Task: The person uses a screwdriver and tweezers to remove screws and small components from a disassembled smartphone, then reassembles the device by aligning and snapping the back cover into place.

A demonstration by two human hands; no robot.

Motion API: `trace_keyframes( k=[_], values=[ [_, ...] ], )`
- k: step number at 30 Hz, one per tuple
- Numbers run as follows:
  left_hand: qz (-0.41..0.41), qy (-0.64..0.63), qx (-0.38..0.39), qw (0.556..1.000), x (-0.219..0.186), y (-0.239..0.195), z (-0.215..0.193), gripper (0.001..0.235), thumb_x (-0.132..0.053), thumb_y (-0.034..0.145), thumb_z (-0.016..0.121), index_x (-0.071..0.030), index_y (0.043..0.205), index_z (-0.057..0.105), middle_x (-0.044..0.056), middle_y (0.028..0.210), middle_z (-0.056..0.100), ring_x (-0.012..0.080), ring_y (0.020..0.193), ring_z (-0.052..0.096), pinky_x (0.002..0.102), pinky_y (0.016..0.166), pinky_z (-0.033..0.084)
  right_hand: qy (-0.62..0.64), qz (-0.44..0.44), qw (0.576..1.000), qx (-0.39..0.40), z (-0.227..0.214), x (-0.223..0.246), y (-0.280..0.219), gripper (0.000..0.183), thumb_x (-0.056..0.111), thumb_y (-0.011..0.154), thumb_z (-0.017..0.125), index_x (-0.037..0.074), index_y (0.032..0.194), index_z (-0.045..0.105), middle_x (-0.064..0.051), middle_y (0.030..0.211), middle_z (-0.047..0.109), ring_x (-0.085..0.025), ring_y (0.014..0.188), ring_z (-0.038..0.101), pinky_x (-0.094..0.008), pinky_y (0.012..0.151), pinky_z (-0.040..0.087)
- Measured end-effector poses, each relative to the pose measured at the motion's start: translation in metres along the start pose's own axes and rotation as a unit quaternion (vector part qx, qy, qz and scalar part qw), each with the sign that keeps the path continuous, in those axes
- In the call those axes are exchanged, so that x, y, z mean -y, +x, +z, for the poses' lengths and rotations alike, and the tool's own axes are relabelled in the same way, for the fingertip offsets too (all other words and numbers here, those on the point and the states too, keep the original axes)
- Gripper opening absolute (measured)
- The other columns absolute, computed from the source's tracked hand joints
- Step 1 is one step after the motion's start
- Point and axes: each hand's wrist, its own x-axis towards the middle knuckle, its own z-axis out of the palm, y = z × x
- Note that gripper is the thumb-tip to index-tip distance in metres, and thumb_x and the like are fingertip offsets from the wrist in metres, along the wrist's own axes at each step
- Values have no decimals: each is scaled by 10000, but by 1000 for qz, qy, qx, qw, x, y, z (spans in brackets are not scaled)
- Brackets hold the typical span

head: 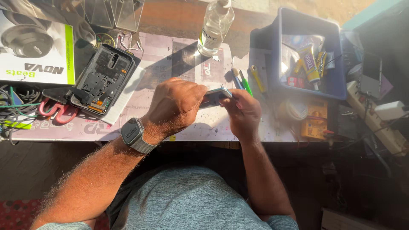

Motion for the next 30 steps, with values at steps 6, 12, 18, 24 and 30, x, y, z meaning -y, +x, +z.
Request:
trace_keyframes(
  k=[6,12,18,24,30],
  values=[
    [-60,46,88,993,0,-2,14,243,-229,928,750,-81,774,635,74,604,641,280,596,654,447,694,503,45,46,998,11,-2,-16,-13,167,22,990,727,-20,1143,676,-58,1018,723,-106,941,685,-265,849,578],
    [8,31,38,999,1,-10,31,224,-235,908,731,-99,762,628,58,656,648,276,637,664,433,683,487,-226,5,973,40,-15,4,-8,197,24,928,775,2,1117,720,-47,886,742,-86,795,665,-239,698,548],
    [-80,47,45,995,15,-31,5,294,-273,917,775,-92,731,636,86,624,636,291,594,637,443,620,494,-210,4,977,43,-7,19,3,178,20,949,763,30,1119,711,-55,969,765,-119,894,731,-265,771,585],
    [-60,39,12,997,35,-55,13,315,-223,957,822,-73,748,641,67,618,637,250,582,644,417,630,510,-317,-44,942,105,-1,21,12,210,-10,905,818,1,1094,728,-115,977,747,-160,878,736,-289,771,571],
    [-219,-152,-11,964,50,-65,6,155,-127,923,810,-57,1041,739,42,712,681,123,632,646,290,595,497,-272,-8,958,84,3,14,10,219,-50,912,807,-17,1106,711,-89,974,749,-132,872,728,-274,766,586]
  ],
)
